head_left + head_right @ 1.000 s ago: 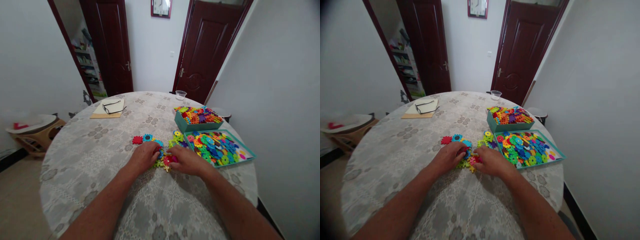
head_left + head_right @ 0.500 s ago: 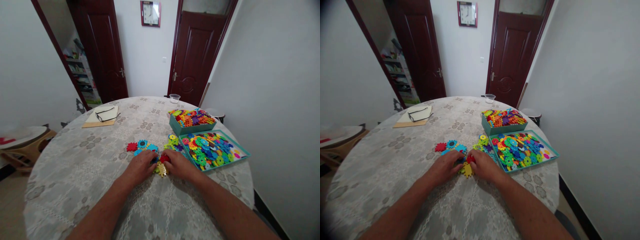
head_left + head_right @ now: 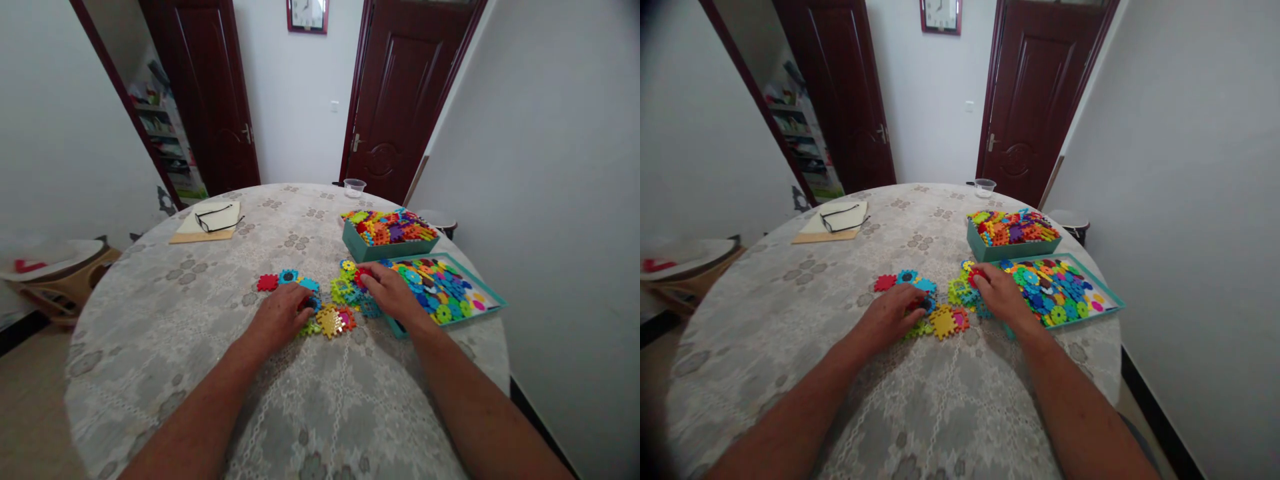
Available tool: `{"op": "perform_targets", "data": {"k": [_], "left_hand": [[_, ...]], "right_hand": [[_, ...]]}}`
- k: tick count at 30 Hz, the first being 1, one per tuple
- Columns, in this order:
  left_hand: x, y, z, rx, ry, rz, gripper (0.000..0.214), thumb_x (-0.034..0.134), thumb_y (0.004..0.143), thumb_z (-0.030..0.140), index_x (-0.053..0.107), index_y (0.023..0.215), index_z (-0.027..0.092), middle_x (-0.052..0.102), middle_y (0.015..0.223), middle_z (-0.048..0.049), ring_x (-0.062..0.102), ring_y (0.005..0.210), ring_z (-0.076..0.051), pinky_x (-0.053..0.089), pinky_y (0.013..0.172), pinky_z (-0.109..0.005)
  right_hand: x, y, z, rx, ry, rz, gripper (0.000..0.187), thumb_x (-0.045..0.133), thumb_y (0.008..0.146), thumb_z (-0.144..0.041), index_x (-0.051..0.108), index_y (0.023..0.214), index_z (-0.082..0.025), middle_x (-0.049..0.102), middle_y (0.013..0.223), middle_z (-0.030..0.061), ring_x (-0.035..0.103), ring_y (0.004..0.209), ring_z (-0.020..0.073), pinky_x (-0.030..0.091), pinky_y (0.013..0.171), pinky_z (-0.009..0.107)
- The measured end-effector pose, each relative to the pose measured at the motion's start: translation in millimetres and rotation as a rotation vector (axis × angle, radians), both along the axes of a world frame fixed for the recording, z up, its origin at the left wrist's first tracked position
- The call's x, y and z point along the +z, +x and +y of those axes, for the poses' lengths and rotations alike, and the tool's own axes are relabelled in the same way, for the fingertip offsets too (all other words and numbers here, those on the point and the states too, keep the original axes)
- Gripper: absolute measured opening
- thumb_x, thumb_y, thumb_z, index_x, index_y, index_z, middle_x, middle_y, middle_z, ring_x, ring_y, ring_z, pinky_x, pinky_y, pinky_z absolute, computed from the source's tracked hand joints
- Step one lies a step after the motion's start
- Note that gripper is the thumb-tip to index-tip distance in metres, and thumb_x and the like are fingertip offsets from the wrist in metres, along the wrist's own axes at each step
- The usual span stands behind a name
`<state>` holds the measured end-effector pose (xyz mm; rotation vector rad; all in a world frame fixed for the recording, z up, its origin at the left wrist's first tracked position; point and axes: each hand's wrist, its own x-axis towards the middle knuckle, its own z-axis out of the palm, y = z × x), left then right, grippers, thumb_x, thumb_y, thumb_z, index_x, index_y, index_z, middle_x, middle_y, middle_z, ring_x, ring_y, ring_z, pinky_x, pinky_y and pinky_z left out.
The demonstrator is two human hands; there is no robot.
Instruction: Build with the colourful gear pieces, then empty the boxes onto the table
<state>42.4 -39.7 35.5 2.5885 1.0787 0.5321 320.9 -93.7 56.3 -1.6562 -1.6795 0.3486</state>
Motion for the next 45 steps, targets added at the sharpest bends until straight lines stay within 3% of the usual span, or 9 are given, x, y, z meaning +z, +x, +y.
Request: {"op": "perform_targets", "data": {"k": [9,13,16,20,24,27,36,40,45], "left_hand": [[-0.8,-0.5,-5.1,-0.161,0.077,0.062,0.047,0.080,0.084,0.040,0.066,0.126,0.024,0.069,0.126,-0.0103,0.060,0.116,-0.031,0.045,0.101,-0.043],[-1.4,11.2,-15.0,-0.210,0.099,0.108,0.049,0.081,0.083,0.046,0.067,0.124,0.024,0.067,0.122,-0.0091,0.058,0.113,-0.030,0.045,0.100,-0.044],[-1.6,17.5,-19.2,-0.222,0.128,0.136,0.054,0.083,0.080,0.053,0.067,0.123,0.024,0.066,0.121,-0.0092,0.057,0.113,-0.031,0.045,0.100,-0.045],[-3.0,17.9,-19.6,-0.218,0.145,0.145,0.063,0.085,0.075,0.059,0.067,0.123,0.023,0.063,0.129,-0.0102,0.054,0.119,-0.033,0.044,0.104,-0.047],[-6.2,17.0,-18.3,-0.206,0.147,0.148,0.065,0.087,0.074,0.058,0.065,0.123,0.021,0.062,0.130,-0.0118,0.053,0.122,-0.035,0.044,0.105,-0.049],[-8.9,17.2,-16.6,-0.204,0.138,0.129,0.065,0.088,0.073,0.055,0.065,0.122,0.019,0.063,0.128,-0.0123,0.054,0.122,-0.034,0.043,0.107,-0.049],[-12.1,13.9,-9.5,-0.199,0.134,0.086,0.058,0.088,0.075,0.049,0.065,0.119,0.020,0.065,0.126,-0.0104,0.056,0.119,-0.032,0.044,0.106,-0.045],[-11.3,13.9,-6.6,-0.152,0.138,0.015,0.032,0.078,0.087,0.036,0.067,0.111,0.018,0.067,0.122,-0.0133,0.058,0.118,-0.031,0.046,0.104,-0.045],[-4.1,14.9,-7.5,-0.043,-0.039,-0.213,0.013,0.065,0.094,0.031,0.068,0.102,0.021,0.072,0.104,-0.0075,0.066,0.101,-0.024,0.050,0.093,-0.038]], "right_hand": [[-3.4,50.0,3.8,-0.348,0.067,-0.399,0.036,0.046,0.098,-0.021,0.073,0.119,-0.011,0.076,0.114,0.0172,0.068,0.107,0.0302,0.049,0.098,0.040],[-5.0,55.9,4.9,-0.432,0.220,-0.551,0.038,0.046,0.096,-0.016,0.070,0.124,-0.006,0.071,0.114,0.0228,0.063,0.114,0.0344,0.044,0.104,0.047],[0.6,36.7,0.7,-0.260,0.227,-0.490,0.034,0.046,0.099,-0.015,0.070,0.122,-0.011,0.072,0.113,0.0186,0.064,0.110,0.0301,0.046,0.100,0.041],[5.9,-1.8,-14.7,0.197,-0.068,-0.415,0.023,0.054,0.100,-0.020,0.072,0.115,-0.019,0.073,0.112,0.0102,0.066,0.105,0.0232,0.047,0.093,0.033],[1.6,-29.4,-29.4,0.415,-0.280,-0.487,0.025,0.070,0.090,-0.025,0.069,0.115,-0.023,0.070,0.115,0.0074,0.065,0.103,0.0238,0.046,0.085,0.031],[-2.9,-41.6,-32.9,0.420,-0.300,-0.541,0.037,0.074,0.086,-0.029,0.064,0.121,-0.022,0.066,0.118,0.0086,0.065,0.099,0.0237,0.044,0.078,0.030],[-7.8,-37.8,-17.9,0.414,-0.143,-0.515,0.014,0.052,0.103,-0.025,0.065,0.104,-0.020,0.068,0.101,0.0064,0.062,0.092,0.0198,0.039,0.078,0.029],[-7.6,-33.0,-10.7,0.308,-0.049,-0.342,0.022,0.044,0.106,-0.024,0.061,0.093,-0.019,0.066,0.093,0.0052,0.059,0.088,0.0182,0.039,0.078,0.029],[-2.8,-31.7,-7.9,0.225,-0.149,0.020,0.031,0.044,0.104,-0.031,0.052,0.076,-0.022,0.058,0.072,-0.0019,0.055,0.071,0.0156,0.037,0.065,0.027]]}}
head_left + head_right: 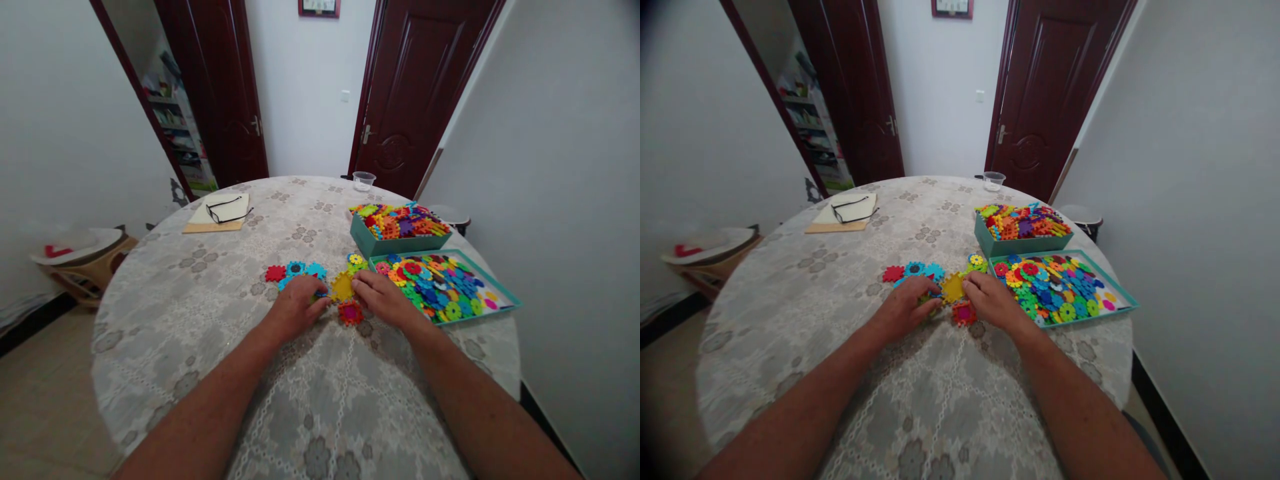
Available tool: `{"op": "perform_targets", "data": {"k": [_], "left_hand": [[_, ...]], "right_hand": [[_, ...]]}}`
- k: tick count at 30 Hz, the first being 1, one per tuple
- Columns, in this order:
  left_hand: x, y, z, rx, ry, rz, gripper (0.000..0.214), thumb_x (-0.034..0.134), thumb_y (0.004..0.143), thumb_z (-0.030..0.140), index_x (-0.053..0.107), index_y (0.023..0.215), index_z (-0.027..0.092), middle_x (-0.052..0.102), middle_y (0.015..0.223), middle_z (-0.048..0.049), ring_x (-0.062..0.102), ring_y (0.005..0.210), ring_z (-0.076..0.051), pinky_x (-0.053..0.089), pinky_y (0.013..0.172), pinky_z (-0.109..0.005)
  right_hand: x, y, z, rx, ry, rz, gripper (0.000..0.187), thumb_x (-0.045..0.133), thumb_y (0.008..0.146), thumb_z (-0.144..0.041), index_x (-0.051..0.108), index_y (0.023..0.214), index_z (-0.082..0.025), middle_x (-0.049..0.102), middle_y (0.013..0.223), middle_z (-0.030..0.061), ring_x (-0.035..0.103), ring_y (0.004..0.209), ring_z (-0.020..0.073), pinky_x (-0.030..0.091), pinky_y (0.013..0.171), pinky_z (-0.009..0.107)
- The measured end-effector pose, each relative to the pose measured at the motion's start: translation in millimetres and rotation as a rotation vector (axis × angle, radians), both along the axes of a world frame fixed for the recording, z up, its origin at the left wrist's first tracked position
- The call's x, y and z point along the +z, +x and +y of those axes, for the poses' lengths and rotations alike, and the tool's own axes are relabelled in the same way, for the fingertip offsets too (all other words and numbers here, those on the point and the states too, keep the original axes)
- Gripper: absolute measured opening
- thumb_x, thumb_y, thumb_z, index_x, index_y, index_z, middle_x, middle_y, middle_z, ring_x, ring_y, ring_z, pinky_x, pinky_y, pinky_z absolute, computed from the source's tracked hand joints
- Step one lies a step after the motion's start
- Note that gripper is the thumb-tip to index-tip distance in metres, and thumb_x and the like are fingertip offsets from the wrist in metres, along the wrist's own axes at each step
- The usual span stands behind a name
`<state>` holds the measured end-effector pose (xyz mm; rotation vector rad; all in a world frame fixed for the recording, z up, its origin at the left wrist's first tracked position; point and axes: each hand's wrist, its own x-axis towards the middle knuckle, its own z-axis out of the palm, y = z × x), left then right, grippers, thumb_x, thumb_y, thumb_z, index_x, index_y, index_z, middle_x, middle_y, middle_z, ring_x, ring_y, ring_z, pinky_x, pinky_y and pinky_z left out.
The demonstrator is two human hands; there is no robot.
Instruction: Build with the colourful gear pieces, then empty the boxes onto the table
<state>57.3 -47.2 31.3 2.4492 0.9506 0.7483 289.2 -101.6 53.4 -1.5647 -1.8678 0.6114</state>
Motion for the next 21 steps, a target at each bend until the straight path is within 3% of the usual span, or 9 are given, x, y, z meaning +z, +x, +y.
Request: {"op": "perform_targets", "data": {"k": [3,6,9,13,18,21], "left_hand": [[5.5,1.3,-2.7,0.021,-0.188,-0.120,0.023,0.067,0.092,0.036,0.067,0.110,0.022,0.073,0.101,-0.0036,0.066,0.089,-0.019,0.050,0.081,-0.031],[9.5,1.7,-2.9,0.023,-0.272,-0.139,0.020,0.060,0.095,0.039,0.067,0.102,0.022,0.069,0.086,0.0004,0.062,0.076,-0.016,0.046,0.068,-0.027],[13.1,-0.9,0.4,0.142,-0.245,-0.157,0.018,0.054,0.095,0.036,0.064,0.096,0.021,0.063,0.078,0.0020,0.057,0.070,-0.016,0.040,0.064,-0.027],[18.4,-6.0,5.3,0.292,-0.203,-0.210,0.015,0.050,0.094,0.031,0.059,0.090,0.021,0.058,0.075,0.0029,0.054,0.069,-0.016,0.038,0.065,-0.028],[20.2,-7.3,5.5,0.333,-0.164,-0.228,0.011,0.049,0.093,0.027,0.058,0.089,0.021,0.057,0.077,0.0027,0.053,0.071,-0.016,0.038,0.068,-0.029],[17.2,-6.4,5.2,0.299,-0.143,-0.217,0.013,0.049,0.094,0.028,0.060,0.091,0.021,0.060,0.081,0.0019,0.055,0.074,-0.016,0.039,0.069,-0.029]], "right_hand": [[0.3,-2.9,-0.6,0.033,-0.082,0.131,0.032,0.045,0.104,-0.035,0.055,0.077,-0.022,0.058,0.068,-0.0029,0.055,0.067,0.0155,0.038,0.062,0.026],[-2.9,-5.9,-0.5,0.090,-0.082,0.149,0.030,0.047,0.104,-0.038,0.061,0.084,-0.021,0.063,0.075,-0.0018,0.058,0.070,0.0161,0.043,0.065,0.027],[-10.1,-2.4,2.9,0.017,0.084,0.030,0.023,0.047,0.104,-0.032,0.068,0.102,-0.021,0.072,0.099,0.0043,0.065,0.094,0.0201,0.050,0.086,0.031],[-25.4,8.0,9.0,-0.111,0.253,-0.244,0.027,0.046,0.100,-0.018,0.066,0.118,-0.019,0.067,0.125,0.0144,0.059,0.122,0.0257,0.044,0.109,0.040],[-35.1,4.0,6.3,-0.111,0.143,-0.436,0.038,0.056,0.099,-0.023,0.058,0.136,-0.016,0.062,0.137,0.0158,0.057,0.129,0.0272,0.046,0.108,0.039],[-31.8,-3.1,2.7,-0.106,0.088,-0.513,0.038,0.062,0.098,-0.028,0.060,0.134,-0.018,0.061,0.136,0.0140,0.060,0.124,0.0267,0.049,0.100,0.036]]}}
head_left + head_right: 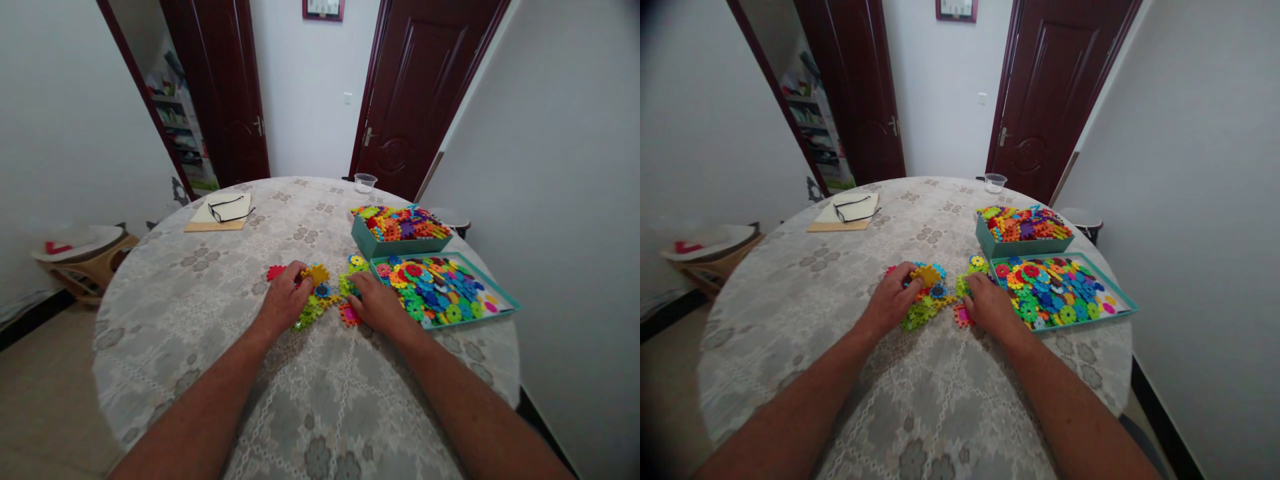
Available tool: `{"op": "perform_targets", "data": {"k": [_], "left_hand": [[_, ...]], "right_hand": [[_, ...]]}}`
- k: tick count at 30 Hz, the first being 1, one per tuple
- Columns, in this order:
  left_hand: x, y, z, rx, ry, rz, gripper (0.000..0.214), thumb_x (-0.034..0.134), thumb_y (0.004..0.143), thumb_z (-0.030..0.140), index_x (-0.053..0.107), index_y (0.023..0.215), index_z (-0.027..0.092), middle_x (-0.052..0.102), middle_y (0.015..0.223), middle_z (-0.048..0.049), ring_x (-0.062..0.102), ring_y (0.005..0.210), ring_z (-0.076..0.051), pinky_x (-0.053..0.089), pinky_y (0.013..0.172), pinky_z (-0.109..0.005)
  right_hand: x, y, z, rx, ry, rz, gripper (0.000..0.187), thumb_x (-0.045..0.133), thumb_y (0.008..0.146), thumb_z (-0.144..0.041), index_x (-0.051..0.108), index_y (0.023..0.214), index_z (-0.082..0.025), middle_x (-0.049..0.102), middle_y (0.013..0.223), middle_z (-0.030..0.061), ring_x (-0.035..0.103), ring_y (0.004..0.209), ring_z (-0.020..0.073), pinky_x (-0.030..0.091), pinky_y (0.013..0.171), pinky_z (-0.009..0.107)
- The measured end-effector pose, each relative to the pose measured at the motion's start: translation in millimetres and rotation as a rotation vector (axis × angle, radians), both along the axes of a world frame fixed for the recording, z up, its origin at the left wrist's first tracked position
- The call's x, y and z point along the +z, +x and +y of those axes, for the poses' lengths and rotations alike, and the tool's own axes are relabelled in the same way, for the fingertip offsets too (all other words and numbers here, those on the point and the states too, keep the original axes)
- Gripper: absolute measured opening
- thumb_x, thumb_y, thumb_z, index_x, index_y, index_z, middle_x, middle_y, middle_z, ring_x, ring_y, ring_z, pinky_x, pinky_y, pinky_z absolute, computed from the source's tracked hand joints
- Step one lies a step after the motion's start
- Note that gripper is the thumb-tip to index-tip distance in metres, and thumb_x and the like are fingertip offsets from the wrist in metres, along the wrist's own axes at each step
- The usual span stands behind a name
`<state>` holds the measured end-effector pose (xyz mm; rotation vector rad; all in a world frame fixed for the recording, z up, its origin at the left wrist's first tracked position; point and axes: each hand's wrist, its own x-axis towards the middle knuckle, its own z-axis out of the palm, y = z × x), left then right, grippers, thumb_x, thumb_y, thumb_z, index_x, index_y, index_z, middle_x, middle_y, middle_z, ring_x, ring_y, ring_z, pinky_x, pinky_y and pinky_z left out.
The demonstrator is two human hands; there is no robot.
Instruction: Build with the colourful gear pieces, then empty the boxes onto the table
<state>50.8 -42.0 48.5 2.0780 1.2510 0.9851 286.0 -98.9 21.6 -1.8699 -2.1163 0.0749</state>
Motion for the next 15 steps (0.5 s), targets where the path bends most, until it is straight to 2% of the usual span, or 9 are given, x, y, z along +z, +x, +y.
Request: {"op": "perform_targets", "data": {"k": [4,6,11,13,15], "left_hand": [[-3.5,1.5,-0.2,-0.083,-0.033,0.034,0.015,0.052,0.092,0.028,0.064,0.093,0.021,0.061,0.078,0.0016,0.056,0.072,-0.017,0.040,0.066,-0.028],[-4.1,2.2,-0.7,-0.134,-0.042,0.052,0.016,0.053,0.092,0.029,0.066,0.090,0.020,0.062,0.078,0.0008,0.056,0.073,-0.017,0.040,0.066,-0.027],[-5.5,4.0,-1.9,-0.236,-0.004,0.046,0.017,0.057,0.092,0.031,0.069,0.086,0.020,0.067,0.088,-0.0027,0.061,0.083,-0.018,0.046,0.075,-0.029],[-6.4,5.1,-2.5,-0.250,0.015,0.018,0.014,0.059,0.092,0.029,0.070,0.090,0.020,0.068,0.093,-0.0037,0.063,0.089,-0.020,0.047,0.080,-0.030],[-7.6,6.2,-3.2,-0.239,0.010,-0.002,0.013,0.059,0.091,0.028,0.069,0.094,0.021,0.069,0.096,-0.0039,0.063,0.092,-0.020,0.048,0.083,-0.031]], "right_hand": [[3.4,-2.2,-0.5,-0.040,-0.024,-0.051,0.021,0.061,0.098,-0.029,0.066,0.116,-0.020,0.062,0.124,0.0119,0.064,0.110,0.0246,0.051,0.086,0.031],[2.3,0.3,1.6,-0.029,0.006,-0.017,0.015,0.059,0.097,-0.026,0.066,0.108,-0.020,0.063,0.118,0.0109,0.063,0.107,0.0238,0.050,0.086,0.031],[2.7,4.6,7.3,0.023,0.179,0.265,0.012,0.054,0.099,-0.026,0.064,0.097,-0.021,0.067,0.106,0.0091,0.061,0.107,0.0242,0.046,0.100,0.036],[7.0,-0.4,5.7,0.031,0.186,0.386,0.015,0.052,0.099,-0.028,0.065,0.097,-0.022,0.069,0.101,0.0076,0.063,0.099,0.0229,0.047,0.095,0.035],[12.0,-9.8,1.4,0.067,0.113,0.528,0.017,0.053,0.100,-0.031,0.067,0.099,-0.022,0.070,0.096,0.0048,0.064,0.090,0.0206,0.049,0.086,0.032]]}}
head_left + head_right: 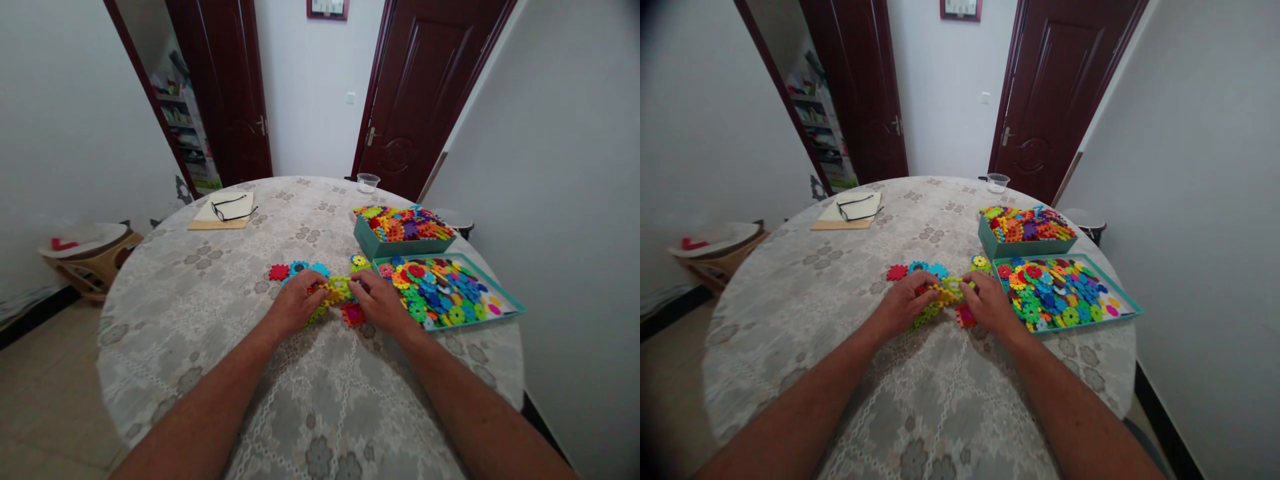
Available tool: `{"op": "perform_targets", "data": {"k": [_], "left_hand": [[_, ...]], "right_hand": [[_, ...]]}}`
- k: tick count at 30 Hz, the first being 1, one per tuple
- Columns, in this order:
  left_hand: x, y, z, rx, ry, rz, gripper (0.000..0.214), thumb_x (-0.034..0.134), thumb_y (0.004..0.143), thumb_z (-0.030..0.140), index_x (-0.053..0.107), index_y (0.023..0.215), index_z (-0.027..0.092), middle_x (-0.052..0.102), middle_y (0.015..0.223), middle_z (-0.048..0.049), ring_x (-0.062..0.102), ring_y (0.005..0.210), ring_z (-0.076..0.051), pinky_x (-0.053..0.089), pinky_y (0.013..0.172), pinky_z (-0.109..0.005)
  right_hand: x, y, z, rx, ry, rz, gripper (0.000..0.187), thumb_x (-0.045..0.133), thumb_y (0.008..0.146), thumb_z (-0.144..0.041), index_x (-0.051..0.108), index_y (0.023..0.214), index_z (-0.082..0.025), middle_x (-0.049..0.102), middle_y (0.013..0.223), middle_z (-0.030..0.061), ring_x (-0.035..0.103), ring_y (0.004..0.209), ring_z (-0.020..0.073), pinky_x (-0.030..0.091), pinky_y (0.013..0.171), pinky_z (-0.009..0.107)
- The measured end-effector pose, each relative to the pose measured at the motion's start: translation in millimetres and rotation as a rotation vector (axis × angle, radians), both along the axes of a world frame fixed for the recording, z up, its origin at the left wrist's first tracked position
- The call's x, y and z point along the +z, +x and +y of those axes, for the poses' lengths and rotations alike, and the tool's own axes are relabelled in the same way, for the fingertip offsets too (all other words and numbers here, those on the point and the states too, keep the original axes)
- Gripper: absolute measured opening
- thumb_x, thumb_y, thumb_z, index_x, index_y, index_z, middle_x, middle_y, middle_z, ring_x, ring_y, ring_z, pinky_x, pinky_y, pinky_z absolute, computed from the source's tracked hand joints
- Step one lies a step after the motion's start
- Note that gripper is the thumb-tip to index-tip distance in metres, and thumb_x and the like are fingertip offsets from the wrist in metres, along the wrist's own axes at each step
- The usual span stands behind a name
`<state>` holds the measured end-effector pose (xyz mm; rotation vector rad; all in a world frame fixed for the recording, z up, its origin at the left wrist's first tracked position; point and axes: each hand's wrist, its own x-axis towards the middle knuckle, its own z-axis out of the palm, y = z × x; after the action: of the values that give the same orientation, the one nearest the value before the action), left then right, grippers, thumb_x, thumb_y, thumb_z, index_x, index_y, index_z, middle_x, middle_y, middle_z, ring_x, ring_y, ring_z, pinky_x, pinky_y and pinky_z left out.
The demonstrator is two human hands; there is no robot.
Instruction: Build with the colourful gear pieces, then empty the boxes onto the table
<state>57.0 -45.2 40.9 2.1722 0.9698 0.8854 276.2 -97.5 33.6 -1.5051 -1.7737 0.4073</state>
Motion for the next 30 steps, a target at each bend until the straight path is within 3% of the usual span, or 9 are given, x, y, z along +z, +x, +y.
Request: {"op": "perform_targets", "data": {"k": [4,8,11,15,22,27,30], "left_hand": [[-2.9,0.8,-0.6,0.045,-0.078,-0.006,0.011,0.061,0.091,0.030,0.063,0.098,0.022,0.066,0.090,-0.0002,0.061,0.083,-0.018,0.047,0.076,-0.029],[-0.3,-0.8,-0.9,0.070,-0.113,-0.043,0.024,0.064,0.090,0.035,0.059,0.110,0.022,0.066,0.097,-0.0005,0.062,0.087,-0.018,0.048,0.077,-0.030],[6.0,-2.4,-1.7,0.051,-0.120,0.025,0.024,0.057,0.095,0.041,0.063,0.106,0.022,0.066,0.093,-0.0012,0.062,0.085,-0.020,0.048,0.075,-0.031],[7.6,-3.3,-0.7,0.153,-0.198,-0.013,0.021,0.053,0.096,0.041,0.059,0.098,0.022,0.063,0.088,-0.0009,0.062,0.081,-0.019,0.051,0.067,-0.029],[-6.1,-2.8,5.0,0.211,-0.394,-0.237,0.019,0.050,0.098,0.042,0.050,0.103,0.025,0.057,0.093,-0.0014,0.066,0.082,-0.019,0.058,0.058,-0.028],[-5.6,-2.3,7.5,0.160,-0.489,-0.286,0.021,0.051,0.094,0.034,0.057,0.111,0.022,0.063,0.105,-0.0051,0.067,0.089,-0.020,0.060,0.066,-0.029],[0.4,-4.1,6.7,0.121,-0.437,-0.204,0.024,0.054,0.091,0.033,0.063,0.109,0.020,0.066,0.101,-0.0037,0.066,0.083,-0.019,0.058,0.071,-0.030]], "right_hand": [[6.1,-18.3,-7.9,0.152,-0.127,0.228,0.021,0.056,0.100,-0.035,0.070,0.103,-0.021,0.072,0.094,0.0018,0.065,0.086,0.0178,0.050,0.079,0.027],[5.5,-14.9,-6.1,0.180,-0.206,0.244,0.023,0.054,0.100,-0.035,0.071,0.102,-0.020,0.072,0.092,0.0015,0.066,0.085,0.0177,0.051,0.077,0.027],[4.1,1.4,-2.4,0.122,-0.180,0.068,0.026,0.053,0.099,-0.027,0.071,0.116,-0.021,0.075,0.110,0.0049,0.068,0.101,0.0203,0.052,0.092,0.032],[5.9,24.6,-2.3,-0.042,-0.116,-0.345,0.033,0.051,0.096,-0.015,0.070,0.122,-0.017,0.070,0.125,0.0135,0.064,0.120,0.0250,0.046,0.107,0.038],[6.3,32.6,-11.7,0.067,-0.237,-0.561,0.043,0.062,0.091,-0.021,0.064,0.134,-0.019,0.065,0.135,0.0139,0.062,0.123,0.0272,0.047,0.103,0.035],[7.8,26.7,-7.6,0.031,-0.228,-0.577,0.023,0.056,0.097,-0.022,0.070,0.114,-0.018,0.070,0.116,0.0125,0.066,0.109,0.0246,0.047,0.093,0.031],[11.8,28.8,-2.1,-0.055,-0.172,-0.522,0.022,0.049,0.100,-0.022,0.069,0.096,-0.016,0.071,0.099,0.0112,0.066,0.095,0.0233,0.046,0.085,0.031]]}}
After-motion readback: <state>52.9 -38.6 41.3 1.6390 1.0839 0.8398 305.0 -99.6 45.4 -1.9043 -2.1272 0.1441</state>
